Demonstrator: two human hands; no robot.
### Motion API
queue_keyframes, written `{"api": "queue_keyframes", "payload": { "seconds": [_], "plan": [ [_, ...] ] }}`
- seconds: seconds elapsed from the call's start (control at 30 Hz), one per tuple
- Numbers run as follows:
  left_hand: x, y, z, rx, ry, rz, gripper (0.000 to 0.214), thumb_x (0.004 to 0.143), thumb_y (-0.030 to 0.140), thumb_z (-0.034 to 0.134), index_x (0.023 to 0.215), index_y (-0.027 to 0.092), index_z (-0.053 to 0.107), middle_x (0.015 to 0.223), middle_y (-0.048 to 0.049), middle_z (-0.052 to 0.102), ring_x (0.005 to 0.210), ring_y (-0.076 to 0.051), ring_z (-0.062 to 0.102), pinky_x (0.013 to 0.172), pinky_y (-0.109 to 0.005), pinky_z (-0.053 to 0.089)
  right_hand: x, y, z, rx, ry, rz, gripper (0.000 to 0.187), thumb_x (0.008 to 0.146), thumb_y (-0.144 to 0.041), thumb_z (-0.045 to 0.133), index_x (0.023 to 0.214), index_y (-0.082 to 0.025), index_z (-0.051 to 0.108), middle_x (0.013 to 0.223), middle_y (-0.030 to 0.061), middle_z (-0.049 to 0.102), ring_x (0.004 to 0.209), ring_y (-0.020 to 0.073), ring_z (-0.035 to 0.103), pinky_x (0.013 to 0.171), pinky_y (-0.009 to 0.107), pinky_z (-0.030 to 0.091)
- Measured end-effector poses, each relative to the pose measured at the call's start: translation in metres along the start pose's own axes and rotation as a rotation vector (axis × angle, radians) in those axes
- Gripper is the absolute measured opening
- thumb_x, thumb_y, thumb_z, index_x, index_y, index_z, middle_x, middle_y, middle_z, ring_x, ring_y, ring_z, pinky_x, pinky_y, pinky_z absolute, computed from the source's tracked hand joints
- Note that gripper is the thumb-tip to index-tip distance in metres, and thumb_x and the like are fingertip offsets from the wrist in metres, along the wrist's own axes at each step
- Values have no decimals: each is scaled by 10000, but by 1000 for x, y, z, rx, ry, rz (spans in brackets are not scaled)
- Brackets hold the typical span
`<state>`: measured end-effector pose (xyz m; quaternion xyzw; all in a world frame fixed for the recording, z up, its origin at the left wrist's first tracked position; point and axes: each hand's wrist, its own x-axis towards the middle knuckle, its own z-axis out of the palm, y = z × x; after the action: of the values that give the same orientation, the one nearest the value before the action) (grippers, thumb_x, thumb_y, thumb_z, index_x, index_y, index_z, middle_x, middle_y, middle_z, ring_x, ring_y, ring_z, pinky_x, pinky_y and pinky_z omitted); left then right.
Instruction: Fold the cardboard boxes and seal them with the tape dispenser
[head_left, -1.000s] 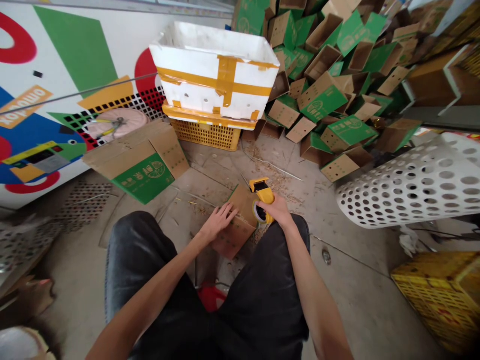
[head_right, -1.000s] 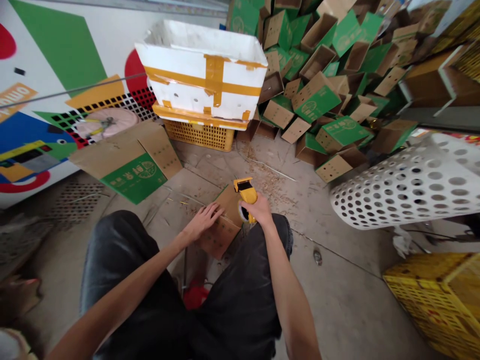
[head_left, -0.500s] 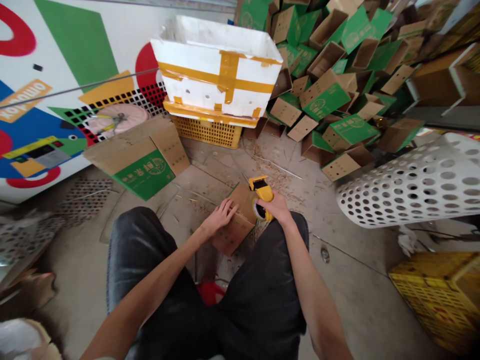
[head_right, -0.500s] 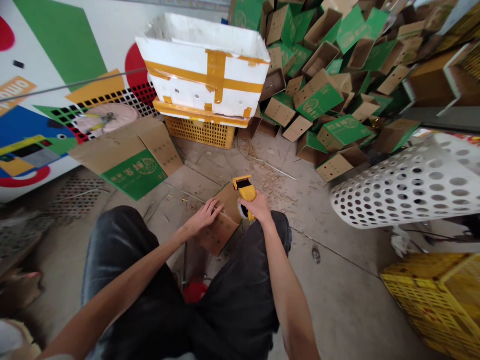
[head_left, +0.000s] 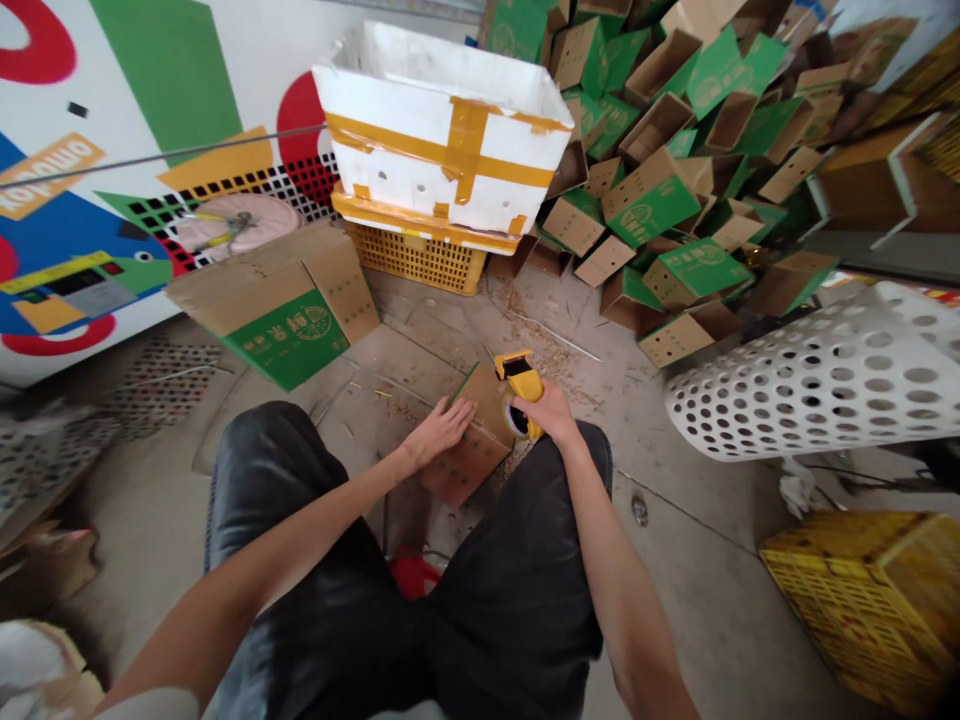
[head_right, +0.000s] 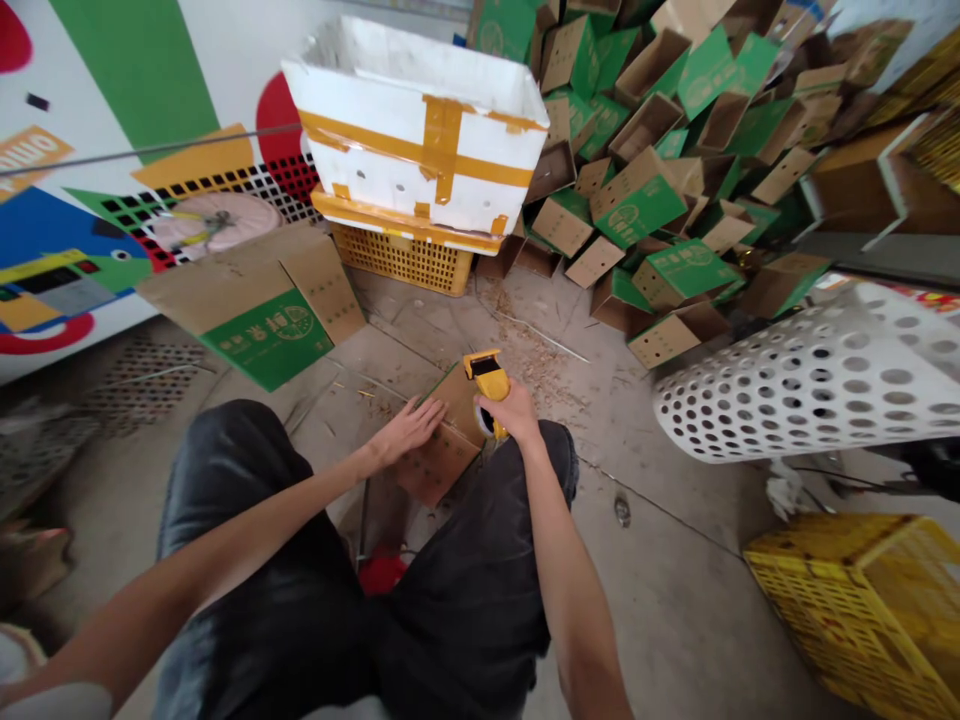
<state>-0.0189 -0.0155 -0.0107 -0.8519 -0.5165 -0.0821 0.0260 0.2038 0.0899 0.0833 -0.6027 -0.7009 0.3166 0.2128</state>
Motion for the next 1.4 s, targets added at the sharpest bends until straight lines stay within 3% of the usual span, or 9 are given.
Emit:
{"api": "queue_keyframes", "payload": {
  "seconds": [0.33, 0.6, 0.8, 1.0, 1.13, 1.4],
  "plan": [
    [-2, 4, 5, 117, 17, -123, 615, 964, 45, 252, 1575, 29, 316, 1618, -270, 312, 1542, -358, 234, 1163, -552, 425, 1, -1, -1, 35, 46, 14, 317, 653, -363, 770, 889, -171, 678, 754, 35, 699, 680, 180, 640, 634, 285, 514],
    [0, 8, 11, 153, 21, -65, 669, 945, 43, 280, 1611, 64, 216, 1650, -249, 230, 1561, -358, 140, 1076, -555, 523, -5, -3, -4, 81, 43, 9, 341, 651, -358, 780, 921, -182, 666, 725, 17, 691, 668, 179, 644, 634, 282, 518],
    [13, 4, 12, -21, 28, -56, 691, 932, 56, 377, 1610, 98, 254, 1649, -246, 257, 1564, -360, 147, 1104, -564, 502, -9, -19, -5, 122, -24, 70, 344, 676, -370, 773, 928, -175, 644, 677, -2, 664, 542, 139, 595, 556, 251, 475],
    [11, -30, -3, -250, -19, 139, 950, 778, 29, 602, 1614, 87, 153, 1633, -233, 298, 1568, -312, 180, 1219, -447, 377, -8, -26, 1, 149, -96, 79, 384, 680, -399, 778, 950, -168, 631, 704, 0, 665, 538, 126, 583, 520, 237, 458],
    [4, -46, -9, -442, 13, 168, 874, 801, 39, 541, 1602, 114, 199, 1613, -193, 349, 1541, -264, 263, 1252, -429, 318, -3, -21, 4, 121, -152, 100, 350, 687, -401, 786, 906, -176, 633, 631, -18, 640, 516, 131, 584, 505, 237, 447],
    [1, -40, -6, -526, 63, 101, 834, 784, -5, 466, 1581, 147, 274, 1604, -169, 379, 1536, -234, 279, 1199, -415, 386, -2, -22, 5, 114, -201, 92, 347, 675, -374, 809, 898, -178, 629, 609, -10, 645, 530, 145, 596, 517, 250, 458]
  ]
}}
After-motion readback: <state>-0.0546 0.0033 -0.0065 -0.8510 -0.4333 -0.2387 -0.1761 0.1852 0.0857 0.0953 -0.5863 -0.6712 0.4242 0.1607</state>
